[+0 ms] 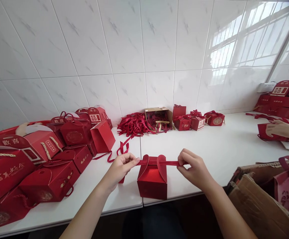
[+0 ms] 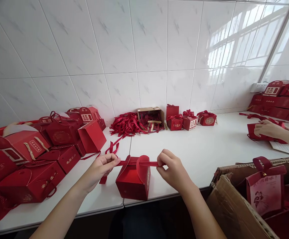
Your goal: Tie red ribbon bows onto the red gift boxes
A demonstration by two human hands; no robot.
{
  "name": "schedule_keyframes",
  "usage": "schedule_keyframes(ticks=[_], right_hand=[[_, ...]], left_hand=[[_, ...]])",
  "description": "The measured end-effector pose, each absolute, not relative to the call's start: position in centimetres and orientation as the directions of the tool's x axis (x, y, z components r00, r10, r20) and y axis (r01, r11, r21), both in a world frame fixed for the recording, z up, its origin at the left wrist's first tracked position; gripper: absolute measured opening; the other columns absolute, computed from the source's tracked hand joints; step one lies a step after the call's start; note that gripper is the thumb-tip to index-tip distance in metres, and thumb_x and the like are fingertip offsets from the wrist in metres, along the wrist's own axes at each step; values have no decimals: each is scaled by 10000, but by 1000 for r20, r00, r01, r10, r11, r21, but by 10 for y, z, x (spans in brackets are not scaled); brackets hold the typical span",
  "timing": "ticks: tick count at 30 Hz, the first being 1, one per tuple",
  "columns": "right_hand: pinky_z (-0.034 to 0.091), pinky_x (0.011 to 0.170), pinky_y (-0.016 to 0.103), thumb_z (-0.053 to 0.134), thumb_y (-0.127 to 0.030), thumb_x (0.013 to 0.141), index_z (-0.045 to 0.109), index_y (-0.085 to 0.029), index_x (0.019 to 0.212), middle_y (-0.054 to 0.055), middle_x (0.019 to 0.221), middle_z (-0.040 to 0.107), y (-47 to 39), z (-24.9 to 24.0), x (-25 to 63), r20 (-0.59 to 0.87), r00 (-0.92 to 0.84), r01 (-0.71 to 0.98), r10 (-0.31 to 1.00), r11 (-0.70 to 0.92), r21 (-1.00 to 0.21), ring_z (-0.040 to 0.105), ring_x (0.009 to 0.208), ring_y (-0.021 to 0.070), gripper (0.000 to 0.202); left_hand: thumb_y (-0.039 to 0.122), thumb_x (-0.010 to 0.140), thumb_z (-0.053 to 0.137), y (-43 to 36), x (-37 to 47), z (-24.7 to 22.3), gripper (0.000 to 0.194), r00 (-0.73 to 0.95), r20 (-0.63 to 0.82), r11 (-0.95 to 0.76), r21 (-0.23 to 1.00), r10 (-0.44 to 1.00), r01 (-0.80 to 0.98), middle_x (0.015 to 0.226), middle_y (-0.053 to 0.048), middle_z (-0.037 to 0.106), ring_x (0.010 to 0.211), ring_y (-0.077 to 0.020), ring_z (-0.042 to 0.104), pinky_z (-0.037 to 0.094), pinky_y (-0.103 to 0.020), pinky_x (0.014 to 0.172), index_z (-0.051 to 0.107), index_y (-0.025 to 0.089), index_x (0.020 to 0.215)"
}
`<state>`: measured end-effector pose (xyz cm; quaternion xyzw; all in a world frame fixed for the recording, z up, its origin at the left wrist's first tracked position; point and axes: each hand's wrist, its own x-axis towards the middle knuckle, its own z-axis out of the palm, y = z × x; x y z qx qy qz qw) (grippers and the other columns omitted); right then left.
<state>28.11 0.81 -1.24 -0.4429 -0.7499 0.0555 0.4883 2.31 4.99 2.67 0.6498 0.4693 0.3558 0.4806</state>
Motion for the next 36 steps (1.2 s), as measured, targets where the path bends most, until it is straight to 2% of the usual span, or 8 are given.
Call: schedule_keyframes(ticks=[6, 11, 16, 21, 24, 28, 32, 36], right_hand=[[373, 592, 280, 370, -44, 755, 372, -219, 626, 15, 709, 439, 7, -42, 266, 596, -179, 709, 783, 522, -474, 404, 643, 148, 218], [429, 668, 350, 574, -187, 717, 470, -225, 798, 72, 921, 521, -21, -47, 264, 394, 77, 751, 916, 206, -627, 513, 784, 218, 138], [379, 557, 315, 409, -357, 863, 514, -227, 683, 34, 674, 566, -39, -40, 260, 89, -88, 648, 992, 124, -751, 514, 588, 191, 246], [368, 539, 316, 403, -466, 860, 543, -222, 710, 34, 635, 570, -22, -51, 246, 79, 81, 492, 994, 29, -870, 511, 570, 194, 319], [430, 543, 319, 452, -556, 817, 580, -207, 880, 58, 776, 618, -9, -55, 243, 1, 230, 86, 973, -19, -996, 559, 610, 192, 376], [507, 670, 326, 543, -537, 781, 579, -238, 1010, 75, 1064, 620, 2, -51, 245, -51, 308, -433, 950, 93, -897, 617, 872, 215, 378], [520, 704, 339, 594, -507, 759, 617, -239, 915, 73, 1078, 636, 7, -39, 247, -34, 406, -502, 913, 191, -844, 606, 971, 233, 311], [500, 691, 300, 708, -418, 684, 664, -224, 883, 47, 1006, 652, 7, -16, 250, 67, 507, -443, 859, 327, -835, 614, 879, 190, 282]], left_hand=[[506, 709, 615, 50, 23, 3, 332, 248, -68, -15, 947, 966, 320, 575, 50, 421, 473, -79, 323, 245, -201, 447, 542, 182, 690], [491, 754, 563, 31, 15, -9, 289, 22, 178, -170, 884, 984, 435, 935, -49, 604, 862, -205, 542, 409, -281, 730, 591, 217, 842], [476, 829, 458, 11, 5, -21, 318, 299, 13, -163, 860, 954, 484, 747, -33, 620, 772, -225, 552, 411, -307, 724, 620, 219, 733], [309, 754, 604, 24, 8, -29, 394, 188, -108, 56, 962, 976, 266, 872, -30, 641, 803, -199, 589, 423, -273, 678, 557, 258, 1142], [195, 761, 570, 35, 10, -23, 439, 131, -221, 238, 962, 966, -134, 905, -23, 633, 722, -148, 596, 437, -252, 606, 488, 250, 1188], [171, 794, 571, 41, 14, -9, 206, 205, -293, 358, 744, 934, -564, 789, -26, 617, 688, -119, 599, 475, -223, 565, 588, 193, 998], [123, 834, 535, 43, 20, 4, 132, 23, -232, 186, 715, 972, -674, 773, -16, 620, 592, -62, 552, 427, -159, 455, 651, 174, 873], [205, 832, 574, 45, 21, 22, 138, -148, 3, -85, 829, 989, -553, 817, -21, 637, 618, -59, 534, 452, -164, 515, 685, 155, 897]])
